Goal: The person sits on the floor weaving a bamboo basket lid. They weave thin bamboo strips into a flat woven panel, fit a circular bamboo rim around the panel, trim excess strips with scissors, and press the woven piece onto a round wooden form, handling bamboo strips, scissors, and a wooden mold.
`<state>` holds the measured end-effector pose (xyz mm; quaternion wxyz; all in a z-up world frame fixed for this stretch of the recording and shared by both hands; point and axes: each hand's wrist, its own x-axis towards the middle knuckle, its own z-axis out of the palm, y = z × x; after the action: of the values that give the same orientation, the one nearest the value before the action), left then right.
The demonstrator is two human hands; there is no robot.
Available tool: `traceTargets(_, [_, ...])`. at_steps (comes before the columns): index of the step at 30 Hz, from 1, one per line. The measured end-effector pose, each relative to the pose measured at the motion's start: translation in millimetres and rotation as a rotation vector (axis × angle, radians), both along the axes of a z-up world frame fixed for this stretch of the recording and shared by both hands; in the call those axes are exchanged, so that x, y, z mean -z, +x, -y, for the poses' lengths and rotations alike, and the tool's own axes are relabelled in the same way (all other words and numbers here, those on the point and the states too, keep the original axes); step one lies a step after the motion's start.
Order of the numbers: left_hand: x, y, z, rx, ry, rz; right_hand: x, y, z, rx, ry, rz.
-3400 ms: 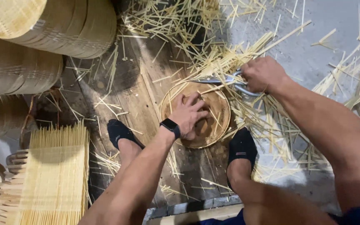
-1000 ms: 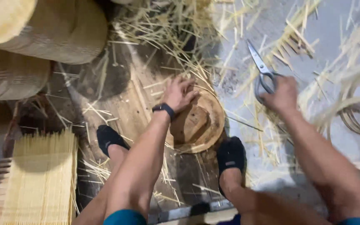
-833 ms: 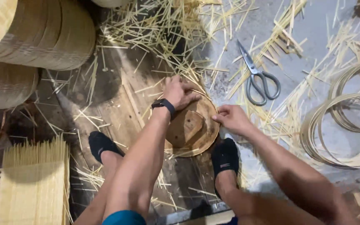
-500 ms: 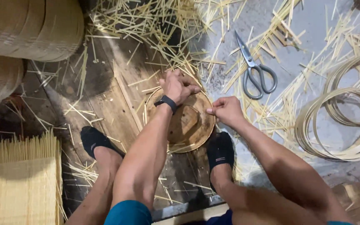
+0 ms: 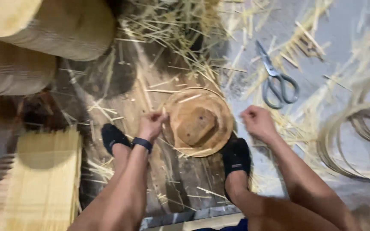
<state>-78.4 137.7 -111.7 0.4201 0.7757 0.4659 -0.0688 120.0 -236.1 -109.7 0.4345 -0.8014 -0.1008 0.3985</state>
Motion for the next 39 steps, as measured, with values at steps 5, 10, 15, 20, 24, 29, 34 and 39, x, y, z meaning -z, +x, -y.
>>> traceTargets(5, [-4.2,-1.3,9.6,-0.187,-0.443,0.022,-39.0,20.8,-3.1,0.456,0.262,-0.147])
traceTargets(10, [-42.1,28.6,16.6,-0.162,-0.204,-0.157,-40.3,-9.2,-23.1,0.142,0.026,-0.103])
traceTargets(15, [-24.8,16.0,26.6,-0.116,-0.058,-0.206,-29.8,-22.4,-37.1,0.189,0.008,-0.099])
traceTargets(20, [5.4,-50.3,92.2,-0.442,-0.132,-0.164,-44.7,-17.8,-35.1,0.059,-0.266,-0.101])
traceTargets(24, [-44.0,-51.3,136.4,-0.730,-0.866,0.027,-54.8,-9.2,-33.6,0.303,0.221,-0.420])
traceTargets(29, [-52.1,-27.4,179.8,-0.850,-1.145,0.508,-65.2,-19.1,-47.3,0.250,0.064,-0.550])
traceTargets(34, [-34.8,-21.2,194.6,-0.934,-0.888,0.391,-33.4,-33.4,-48.4,0.293,-0.023,-0.457])
traceTargets(39, [-40.8,-27.1,178.4,-0.891,-0.880,0.450,-48.5,-27.4,-52.5,0.236,0.023,-0.405])
